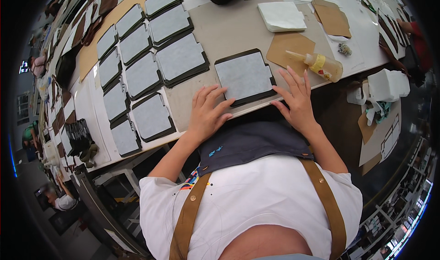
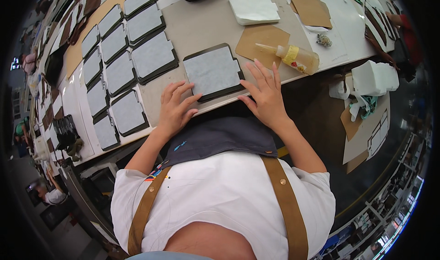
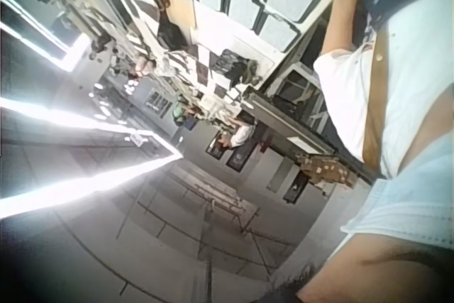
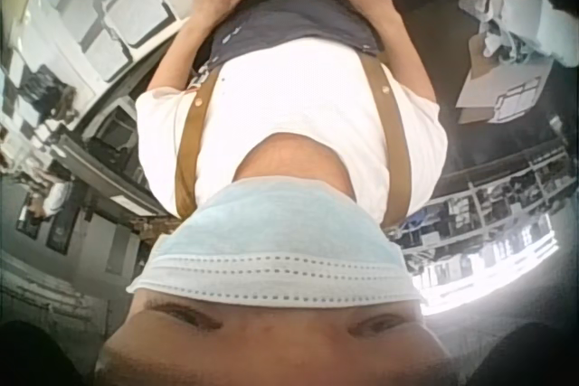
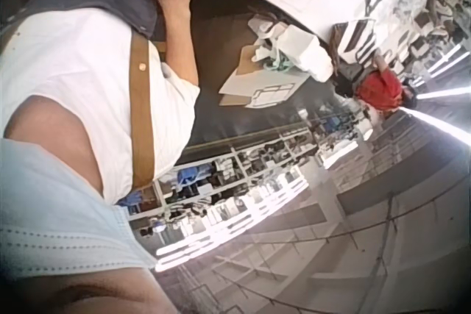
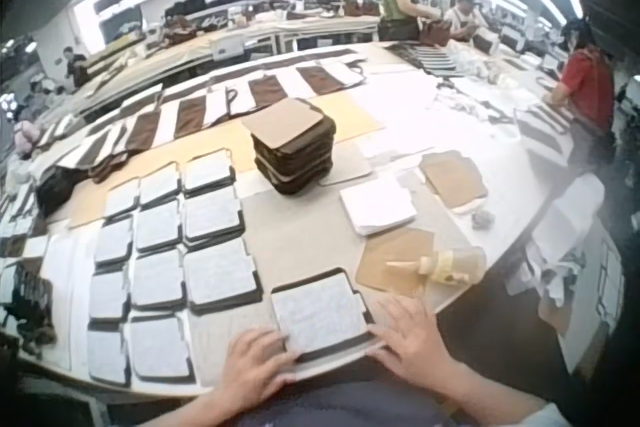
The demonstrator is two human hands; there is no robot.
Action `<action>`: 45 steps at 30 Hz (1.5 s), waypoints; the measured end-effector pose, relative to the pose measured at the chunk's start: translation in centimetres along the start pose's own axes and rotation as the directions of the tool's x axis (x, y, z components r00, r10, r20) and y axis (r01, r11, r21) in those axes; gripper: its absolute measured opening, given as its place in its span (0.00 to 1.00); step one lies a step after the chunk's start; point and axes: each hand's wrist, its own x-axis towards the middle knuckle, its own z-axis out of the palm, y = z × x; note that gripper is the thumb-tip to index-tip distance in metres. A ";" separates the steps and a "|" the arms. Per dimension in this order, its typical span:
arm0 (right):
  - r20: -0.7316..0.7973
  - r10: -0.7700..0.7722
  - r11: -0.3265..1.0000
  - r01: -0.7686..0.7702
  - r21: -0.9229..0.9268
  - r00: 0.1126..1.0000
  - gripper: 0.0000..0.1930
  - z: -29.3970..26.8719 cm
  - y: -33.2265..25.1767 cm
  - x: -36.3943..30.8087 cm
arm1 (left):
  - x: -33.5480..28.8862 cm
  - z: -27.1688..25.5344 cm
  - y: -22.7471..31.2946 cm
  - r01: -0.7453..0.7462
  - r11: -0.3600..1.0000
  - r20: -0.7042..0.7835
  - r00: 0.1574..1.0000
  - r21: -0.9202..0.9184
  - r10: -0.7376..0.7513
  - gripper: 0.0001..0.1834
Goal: The person applies glue from a squeeze bottle onto dark square pads, then places white square inserts on top and presses them down. They repeat this process for multiple units, stacking completed assemblies on the table.
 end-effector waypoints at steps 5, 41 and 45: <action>-0.030 -0.061 0.996 0.063 0.068 0.998 0.20 0.9 -1.0 1.0 | 0.7 0.0 0.8 0.021 0.999 -0.061 0.998 -0.042 -0.024 0.21; -0.124 -0.270 0.937 0.291 0.195 0.955 0.10 0.3 -2.6 4.2 | 4.5 -1.0 -1.5 0.539 0.367 0.261 0.767 -0.758 -0.586 0.15; -0.206 -0.105 0.976 0.141 0.168 0.973 0.10 -0.4 -1.2 3.9 | 4.7 -3.3 -4.5 0.507 0.541 0.011 0.736 -0.671 -0.676 0.12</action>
